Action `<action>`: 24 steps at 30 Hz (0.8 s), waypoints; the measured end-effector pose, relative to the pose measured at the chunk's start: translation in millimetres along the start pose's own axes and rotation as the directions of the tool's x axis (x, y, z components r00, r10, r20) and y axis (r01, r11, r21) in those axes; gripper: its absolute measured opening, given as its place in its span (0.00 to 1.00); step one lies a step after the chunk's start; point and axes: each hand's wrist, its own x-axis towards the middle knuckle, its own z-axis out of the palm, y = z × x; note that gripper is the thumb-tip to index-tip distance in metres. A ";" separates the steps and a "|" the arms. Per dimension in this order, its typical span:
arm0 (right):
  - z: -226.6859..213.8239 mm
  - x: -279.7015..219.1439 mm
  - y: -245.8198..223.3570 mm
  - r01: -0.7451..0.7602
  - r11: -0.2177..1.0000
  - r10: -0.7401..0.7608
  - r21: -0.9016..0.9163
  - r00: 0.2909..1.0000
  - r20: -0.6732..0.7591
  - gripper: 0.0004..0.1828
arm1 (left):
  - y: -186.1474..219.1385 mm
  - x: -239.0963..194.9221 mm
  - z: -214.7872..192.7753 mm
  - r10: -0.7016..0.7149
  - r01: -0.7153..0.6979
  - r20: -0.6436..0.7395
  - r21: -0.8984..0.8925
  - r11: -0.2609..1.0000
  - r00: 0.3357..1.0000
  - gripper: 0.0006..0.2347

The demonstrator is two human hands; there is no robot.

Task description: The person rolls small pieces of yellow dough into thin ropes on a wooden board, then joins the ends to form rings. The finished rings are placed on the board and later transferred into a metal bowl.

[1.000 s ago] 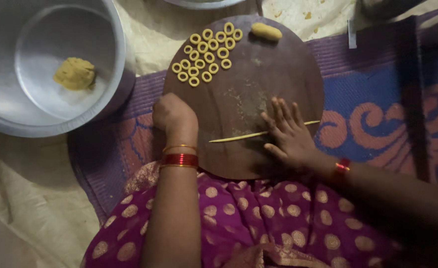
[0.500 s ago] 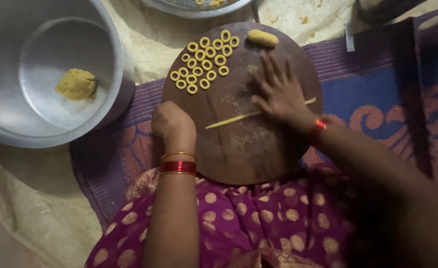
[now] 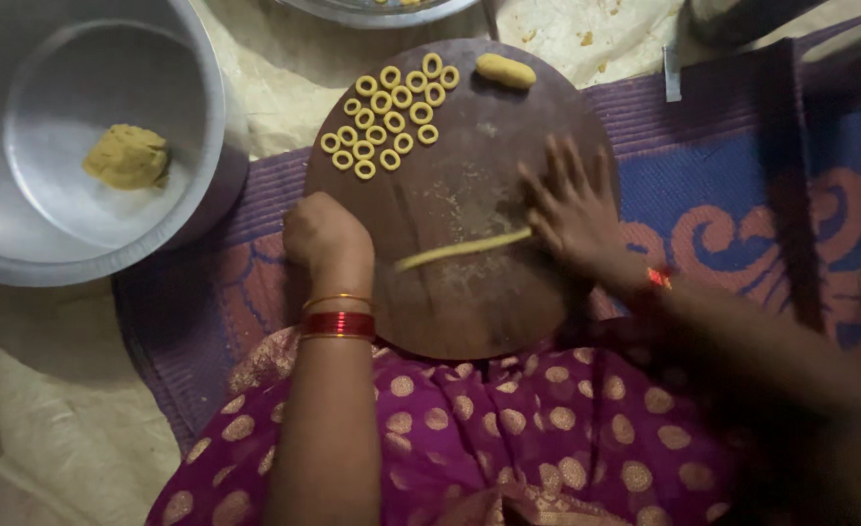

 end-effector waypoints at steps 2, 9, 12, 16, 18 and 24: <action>-5.4 38.7 10.2 -0.009 0.999 0.010 0.047 1.000 -0.024 0.38 | 0.6 -1.1 2.7 0.000 0.001 -0.036 0.016 1.000 0.999 0.09; -6.7 41.0 14.2 0.064 0.998 -0.066 -0.024 0.996 -0.052 0.40 | 1.5 -4.3 -8.2 -0.037 0.036 -0.041 -0.032 0.999 0.998 0.08; 10.3 7.6 16.5 0.078 0.996 -0.070 0.030 0.975 -0.210 0.40 | -1.9 -6.4 -10.6 -0.052 0.050 -0.038 -0.068 0.996 0.998 0.08; 37.6 -11.1 55.6 -0.119 0.850 0.403 0.513 0.774 -0.488 0.31 | -16.1 -0.4 -8.1 -0.095 0.087 -0.042 -0.172 0.981 0.995 0.09; 51.1 4.0 87.0 -0.133 0.273 0.781 0.953 0.608 -0.139 0.25 | -25.1 4.5 -3.2 -0.121 0.107 -0.040 -0.248 0.963 0.992 0.09; 95.2 7.3 113.7 -0.305 -0.025 0.728 0.952 0.648 0.226 0.14 | -31.8 17.9 24.4 -0.114 0.101 0.007 -0.518 0.849 0.993 0.10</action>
